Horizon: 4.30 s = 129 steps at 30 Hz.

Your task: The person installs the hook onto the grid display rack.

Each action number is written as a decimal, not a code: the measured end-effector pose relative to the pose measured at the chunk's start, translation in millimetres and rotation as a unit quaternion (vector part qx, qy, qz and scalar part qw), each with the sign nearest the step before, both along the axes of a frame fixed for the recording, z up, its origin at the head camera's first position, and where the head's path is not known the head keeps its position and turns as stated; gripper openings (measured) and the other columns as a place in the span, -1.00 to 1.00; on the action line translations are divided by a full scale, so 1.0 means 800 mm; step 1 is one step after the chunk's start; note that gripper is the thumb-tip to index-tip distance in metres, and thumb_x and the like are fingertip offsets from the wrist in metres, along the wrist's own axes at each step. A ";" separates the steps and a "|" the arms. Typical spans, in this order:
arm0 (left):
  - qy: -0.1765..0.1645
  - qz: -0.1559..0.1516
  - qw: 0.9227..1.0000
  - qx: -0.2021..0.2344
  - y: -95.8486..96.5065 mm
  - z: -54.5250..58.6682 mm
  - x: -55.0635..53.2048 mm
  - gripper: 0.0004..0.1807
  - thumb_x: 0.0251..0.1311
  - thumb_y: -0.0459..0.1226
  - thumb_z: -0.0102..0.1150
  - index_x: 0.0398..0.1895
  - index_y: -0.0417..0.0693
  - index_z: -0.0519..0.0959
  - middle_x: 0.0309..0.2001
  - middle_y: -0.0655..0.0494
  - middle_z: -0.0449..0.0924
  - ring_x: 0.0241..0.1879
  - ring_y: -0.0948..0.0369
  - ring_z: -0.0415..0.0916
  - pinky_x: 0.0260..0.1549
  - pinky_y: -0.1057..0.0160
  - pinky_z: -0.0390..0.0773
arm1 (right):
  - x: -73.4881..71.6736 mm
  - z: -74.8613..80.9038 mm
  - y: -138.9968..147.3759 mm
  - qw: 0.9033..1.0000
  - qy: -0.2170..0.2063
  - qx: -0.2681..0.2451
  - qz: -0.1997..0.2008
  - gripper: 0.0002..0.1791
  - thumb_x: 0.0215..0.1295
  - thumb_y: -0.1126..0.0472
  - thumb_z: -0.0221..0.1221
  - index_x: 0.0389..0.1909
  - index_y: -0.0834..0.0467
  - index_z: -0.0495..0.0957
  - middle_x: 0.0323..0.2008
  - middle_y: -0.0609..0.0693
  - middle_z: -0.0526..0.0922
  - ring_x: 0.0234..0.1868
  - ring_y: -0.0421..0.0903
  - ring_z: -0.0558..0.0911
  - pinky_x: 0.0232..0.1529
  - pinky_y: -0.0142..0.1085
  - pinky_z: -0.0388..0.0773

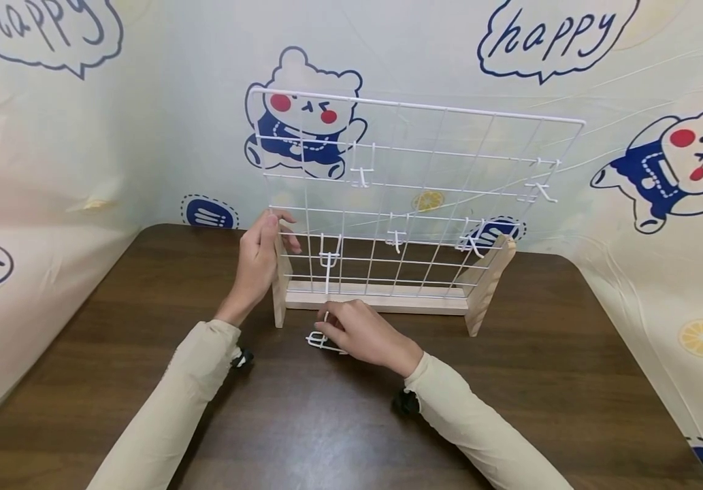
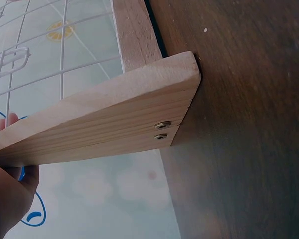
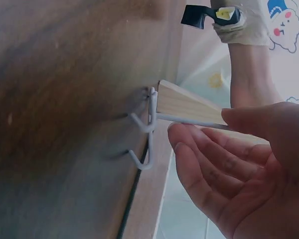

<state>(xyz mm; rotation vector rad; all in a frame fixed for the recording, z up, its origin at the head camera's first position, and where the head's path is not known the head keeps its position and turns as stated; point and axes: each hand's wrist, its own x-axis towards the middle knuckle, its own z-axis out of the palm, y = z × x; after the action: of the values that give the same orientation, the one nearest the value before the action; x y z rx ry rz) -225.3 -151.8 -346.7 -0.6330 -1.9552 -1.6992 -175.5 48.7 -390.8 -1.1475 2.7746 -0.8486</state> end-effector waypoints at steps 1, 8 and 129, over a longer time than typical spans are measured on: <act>0.001 0.000 1.000 0.000 0.000 0.000 0.000 -0.61 0.58 -0.27 -0.33 -0.07 -0.43 0.47 -0.43 -0.44 0.54 -0.41 -0.27 0.56 -0.27 0.11 0.70 | 0.000 -0.001 0.000 1.000 -0.001 -0.002 0.000 -0.86 0.46 0.16 0.14 -0.20 0.11 0.64 -0.61 -0.27 0.52 -0.60 -0.39 0.44 -0.47 -0.49 0.45; 0.000 0.000 1.000 -0.002 -0.001 0.000 0.000 -0.60 0.58 -0.26 -0.33 -0.07 -0.42 0.48 -0.43 -0.42 0.55 -0.41 -0.25 0.56 -0.27 0.12 0.70 | 0.001 -0.003 0.000 0.999 0.038 0.008 -0.004 -0.69 0.44 0.10 0.17 -0.54 0.06 0.63 -0.72 -0.29 0.35 -0.67 -0.37 0.34 -0.58 -0.46 0.35; 0.006 -0.003 1.000 0.013 0.001 -0.005 -0.003 -0.63 0.57 -0.28 -0.32 -0.10 -0.42 0.46 -0.42 -0.44 0.54 -0.43 -0.27 0.53 -0.28 0.22 0.70 | 0.015 0.189 0.137 0.836 0.425 -0.276 -0.210 -0.84 0.33 0.30 0.26 -0.19 0.31 0.72 -0.26 0.13 0.77 -0.33 0.09 0.72 -0.11 -0.54 0.49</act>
<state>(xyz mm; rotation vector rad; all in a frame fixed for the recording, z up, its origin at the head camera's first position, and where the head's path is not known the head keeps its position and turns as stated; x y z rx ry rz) -228.0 -150.9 -350.8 -0.6392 -1.9204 -1.7183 -163.2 158.1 -239.6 -1.1997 3.7557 -1.5959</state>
